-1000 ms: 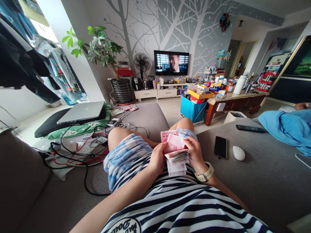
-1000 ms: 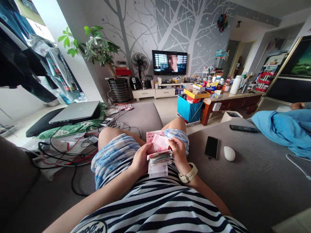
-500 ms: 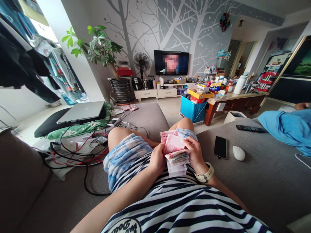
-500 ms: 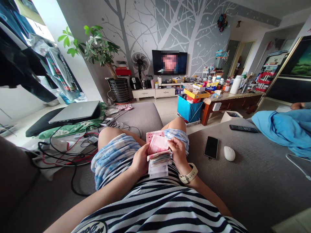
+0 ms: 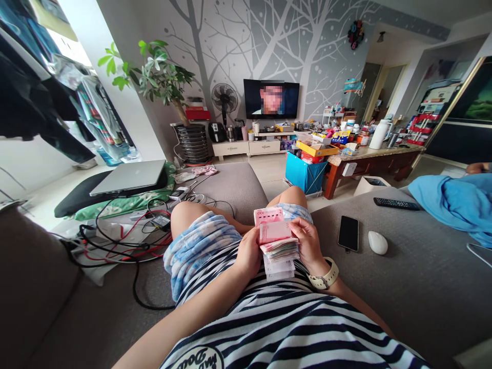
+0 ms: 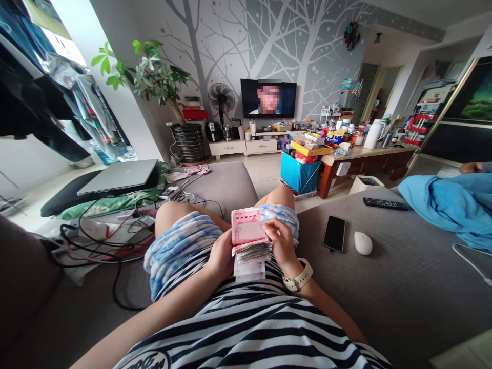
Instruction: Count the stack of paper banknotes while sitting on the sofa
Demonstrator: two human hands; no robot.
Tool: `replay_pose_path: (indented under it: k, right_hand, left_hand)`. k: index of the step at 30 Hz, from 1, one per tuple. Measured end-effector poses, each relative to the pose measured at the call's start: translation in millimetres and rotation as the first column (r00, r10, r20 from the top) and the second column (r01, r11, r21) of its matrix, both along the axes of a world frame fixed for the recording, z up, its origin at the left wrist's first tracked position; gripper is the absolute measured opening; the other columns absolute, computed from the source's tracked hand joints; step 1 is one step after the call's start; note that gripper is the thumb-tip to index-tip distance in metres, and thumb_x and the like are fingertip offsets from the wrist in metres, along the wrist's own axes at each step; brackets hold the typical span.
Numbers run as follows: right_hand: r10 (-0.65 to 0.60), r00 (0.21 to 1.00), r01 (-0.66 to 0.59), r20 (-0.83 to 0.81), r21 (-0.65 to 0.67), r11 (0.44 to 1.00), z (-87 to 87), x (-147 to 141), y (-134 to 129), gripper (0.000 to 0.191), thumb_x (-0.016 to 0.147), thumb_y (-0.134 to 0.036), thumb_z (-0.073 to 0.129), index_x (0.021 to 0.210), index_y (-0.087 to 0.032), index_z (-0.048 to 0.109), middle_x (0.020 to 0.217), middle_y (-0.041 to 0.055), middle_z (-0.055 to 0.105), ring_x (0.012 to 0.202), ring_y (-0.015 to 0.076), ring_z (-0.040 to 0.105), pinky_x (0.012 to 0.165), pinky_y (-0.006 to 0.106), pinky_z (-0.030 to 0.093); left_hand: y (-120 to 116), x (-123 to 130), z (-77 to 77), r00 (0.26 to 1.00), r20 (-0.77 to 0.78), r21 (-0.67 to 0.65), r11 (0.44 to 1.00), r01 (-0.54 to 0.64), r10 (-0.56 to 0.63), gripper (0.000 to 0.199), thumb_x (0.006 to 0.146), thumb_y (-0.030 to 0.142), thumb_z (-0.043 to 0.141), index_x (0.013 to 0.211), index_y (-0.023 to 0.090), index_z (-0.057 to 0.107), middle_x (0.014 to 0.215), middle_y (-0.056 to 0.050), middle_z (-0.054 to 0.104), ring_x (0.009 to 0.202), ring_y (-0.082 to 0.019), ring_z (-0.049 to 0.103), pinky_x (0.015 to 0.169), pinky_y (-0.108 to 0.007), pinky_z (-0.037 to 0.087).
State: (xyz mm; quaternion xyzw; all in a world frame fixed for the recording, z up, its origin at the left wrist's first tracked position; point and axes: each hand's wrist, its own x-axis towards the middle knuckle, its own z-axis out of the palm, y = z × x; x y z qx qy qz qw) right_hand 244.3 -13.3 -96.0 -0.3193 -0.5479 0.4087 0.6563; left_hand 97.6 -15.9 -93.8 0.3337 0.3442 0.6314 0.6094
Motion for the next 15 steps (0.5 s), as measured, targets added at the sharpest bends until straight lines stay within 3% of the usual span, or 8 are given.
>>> replay_pose_path:
  k: [7, 15]
  right_hand:
    - [0.019, 1.000, -0.019, -0.001, 0.045, 0.999, 3.6, -1.5, -4.5, 0.039, 0.091, -0.039, 0.048, 0.058, -0.020, 0.054, 0.054, -0.0014, 0.052, 0.051, 0.0130, 0.039, 0.053, 0.029, 0.029]
    - [-0.041, 0.999, 0.041, 0.000, -0.069, 0.997, 1.9, -0.3, 1.9, 0.027, 0.079, -0.039, 0.065, 0.063, -0.021, 0.053, 0.055, -0.0039, 0.049, 0.051, 0.0127, 0.042, 0.053, 0.027, 0.032]
  left_hand:
    - [-2.0, 1.4, 2.8, 0.997, 0.072, -0.062, 0.998, 0.030, -0.026, 0.018, 0.064, 0.031, 0.072, 0.065, 0.016, 0.063, 0.064, 0.000, 0.064, 0.061, -0.016, 0.058, 0.063, -0.027, 0.046]
    - [-8.7, 2.9, 13.0, 0.989, 0.103, -0.052, 0.993, 0.109, -0.103, 0.012, 0.066, 0.029, 0.072, 0.068, 0.018, 0.067, 0.059, 0.000, 0.064, 0.058, -0.017, 0.060, 0.064, -0.030, 0.048]
